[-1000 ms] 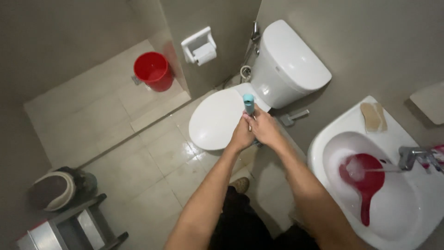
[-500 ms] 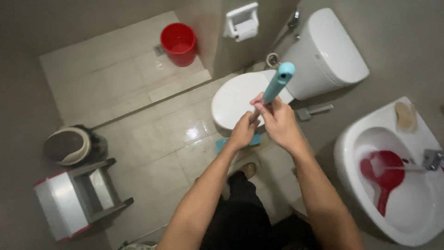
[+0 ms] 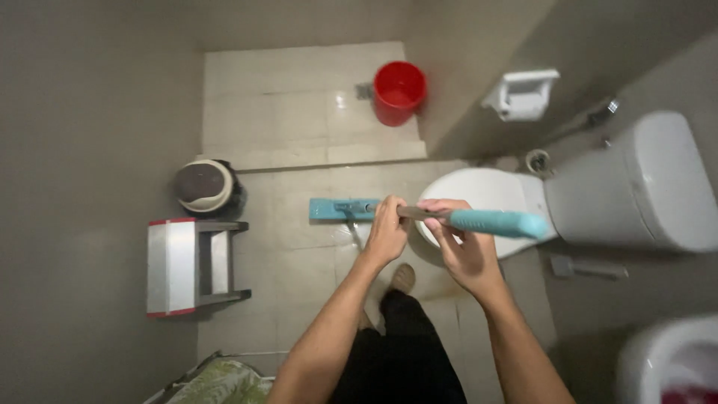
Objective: The person fills a red scoop with water from a sink, adds cleaning powder, and mixes it. They pour the solution onto the tiled floor and use a blue mop to clean the area around the toilet and sink. The person repeats the process of filling the scoop and mopping the floor.
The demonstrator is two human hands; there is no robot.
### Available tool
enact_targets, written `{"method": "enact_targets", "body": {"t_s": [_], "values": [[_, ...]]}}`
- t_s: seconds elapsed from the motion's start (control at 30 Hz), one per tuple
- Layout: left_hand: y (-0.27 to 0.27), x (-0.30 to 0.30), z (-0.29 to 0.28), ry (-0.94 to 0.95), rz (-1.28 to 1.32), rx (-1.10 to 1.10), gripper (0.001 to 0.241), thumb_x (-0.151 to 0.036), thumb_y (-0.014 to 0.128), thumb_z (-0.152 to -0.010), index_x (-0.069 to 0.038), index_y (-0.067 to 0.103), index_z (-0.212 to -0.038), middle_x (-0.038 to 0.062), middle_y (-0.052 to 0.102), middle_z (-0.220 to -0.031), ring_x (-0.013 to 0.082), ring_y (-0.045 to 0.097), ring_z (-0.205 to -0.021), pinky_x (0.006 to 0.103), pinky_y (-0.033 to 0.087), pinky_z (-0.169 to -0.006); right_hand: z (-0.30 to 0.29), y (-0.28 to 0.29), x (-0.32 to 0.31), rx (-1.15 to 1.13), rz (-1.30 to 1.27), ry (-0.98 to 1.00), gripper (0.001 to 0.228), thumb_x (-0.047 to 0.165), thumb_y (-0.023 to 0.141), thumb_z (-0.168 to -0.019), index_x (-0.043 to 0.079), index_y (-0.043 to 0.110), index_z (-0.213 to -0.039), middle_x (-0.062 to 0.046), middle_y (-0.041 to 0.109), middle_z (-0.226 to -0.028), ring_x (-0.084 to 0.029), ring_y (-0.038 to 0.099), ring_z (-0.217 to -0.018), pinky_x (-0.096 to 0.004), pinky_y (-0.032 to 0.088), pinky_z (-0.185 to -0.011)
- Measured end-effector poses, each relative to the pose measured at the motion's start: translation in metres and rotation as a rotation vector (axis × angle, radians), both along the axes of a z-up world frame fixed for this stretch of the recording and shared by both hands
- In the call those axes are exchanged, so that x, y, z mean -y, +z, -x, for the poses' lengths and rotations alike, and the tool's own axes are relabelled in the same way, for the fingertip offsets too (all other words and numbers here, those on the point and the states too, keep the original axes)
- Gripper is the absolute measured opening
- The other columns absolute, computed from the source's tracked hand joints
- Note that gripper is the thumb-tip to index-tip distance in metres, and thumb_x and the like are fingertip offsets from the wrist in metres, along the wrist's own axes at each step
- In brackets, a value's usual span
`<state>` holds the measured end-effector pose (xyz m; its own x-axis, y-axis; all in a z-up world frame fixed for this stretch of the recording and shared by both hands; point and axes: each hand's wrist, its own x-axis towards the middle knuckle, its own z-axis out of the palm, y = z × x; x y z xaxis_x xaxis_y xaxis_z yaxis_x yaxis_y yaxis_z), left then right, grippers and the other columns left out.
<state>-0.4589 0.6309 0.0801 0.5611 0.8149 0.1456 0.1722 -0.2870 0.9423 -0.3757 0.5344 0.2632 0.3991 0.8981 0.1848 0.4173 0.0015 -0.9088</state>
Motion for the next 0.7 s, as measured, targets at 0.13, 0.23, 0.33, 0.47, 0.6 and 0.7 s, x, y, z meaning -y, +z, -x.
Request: {"method": "enact_targets", "body": {"t_s": [0.13, 0.23, 0.33, 0.47, 0.6, 0.7], "values": [[0.001, -0.055, 0.004, 0.080, -0.069, 0.058, 0.024, 0.001, 0.063, -0.089, -0.002, 0.053, -0.110, 0.022, 0.061, -0.109, 0.0451, 0.056, -0.109, 0.0511, 0.045, -0.093, -0.003, -0.001, -0.044, 0.169, -0.138, 0.145, 0.021, 0.000, 0.063, -0.101, 0.000, 0.060, -0.121, -0.010, 0.070, -0.120, -0.023, 0.067, -0.114, -0.035, 0.054, -0.098], [0.006, -0.107, 0.003, 0.122, -0.150, 0.066, 0.027, 0.004, 0.064, -0.086, -0.002, 0.053, -0.109, 0.022, 0.060, -0.108, 0.0454, 0.055, -0.108, 0.0507, 0.045, -0.093, -0.011, -0.002, -0.086, 0.231, -0.194, 0.228, 0.021, -0.003, 0.064, -0.099, 0.000, 0.060, -0.119, -0.012, 0.069, -0.123, -0.029, 0.068, -0.121, -0.038, 0.053, -0.102], [0.010, -0.156, -0.010, 0.126, -0.193, 0.090, 0.031, 0.009, 0.059, -0.081, -0.003, 0.052, -0.109, 0.023, 0.059, -0.108, 0.0458, 0.055, -0.112, 0.0511, 0.044, -0.095, -0.025, -0.001, -0.130, 0.270, -0.185, 0.219, 0.022, -0.004, 0.067, -0.095, 0.001, 0.063, -0.117, -0.013, 0.071, -0.123, -0.028, 0.070, -0.121, -0.038, 0.056, -0.102], [0.006, -0.223, -0.020, 0.154, -0.170, -0.005, 0.028, 0.008, 0.060, -0.082, -0.003, 0.054, -0.107, 0.023, 0.060, -0.107, 0.0449, 0.056, -0.111, 0.0505, 0.044, -0.097, -0.040, -0.014, -0.196, 0.254, -0.126, 0.183, 0.030, 0.001, 0.076, -0.088, 0.002, 0.065, -0.115, -0.014, 0.073, -0.122, -0.025, 0.072, -0.115, -0.036, 0.059, -0.097], [0.003, -0.265, -0.012, 0.377, -0.426, -0.037, 0.032, 0.005, 0.062, -0.079, -0.002, 0.058, -0.110, 0.028, 0.058, -0.125, 0.0492, 0.051, -0.119, 0.0517, 0.041, -0.100, -0.042, -0.050, -0.259, 0.202, -0.064, 0.247, 0.025, 0.003, 0.077, -0.089, 0.004, 0.068, -0.112, -0.013, 0.074, -0.125, -0.020, 0.077, -0.104, -0.033, 0.062, -0.089], [-0.031, -0.281, 0.004, 0.366, -0.166, -0.107, 0.033, -0.003, 0.064, -0.083, -0.006, 0.063, -0.115, 0.021, 0.061, -0.128, 0.0455, 0.054, -0.117, 0.0512, 0.045, -0.097, -0.043, -0.148, -0.287, -0.015, 0.288, 0.338, 0.015, 0.005, 0.070, -0.094, 0.010, 0.073, -0.107, -0.008, 0.072, -0.137, -0.019, 0.080, -0.097, -0.033, 0.062, -0.072]]}}
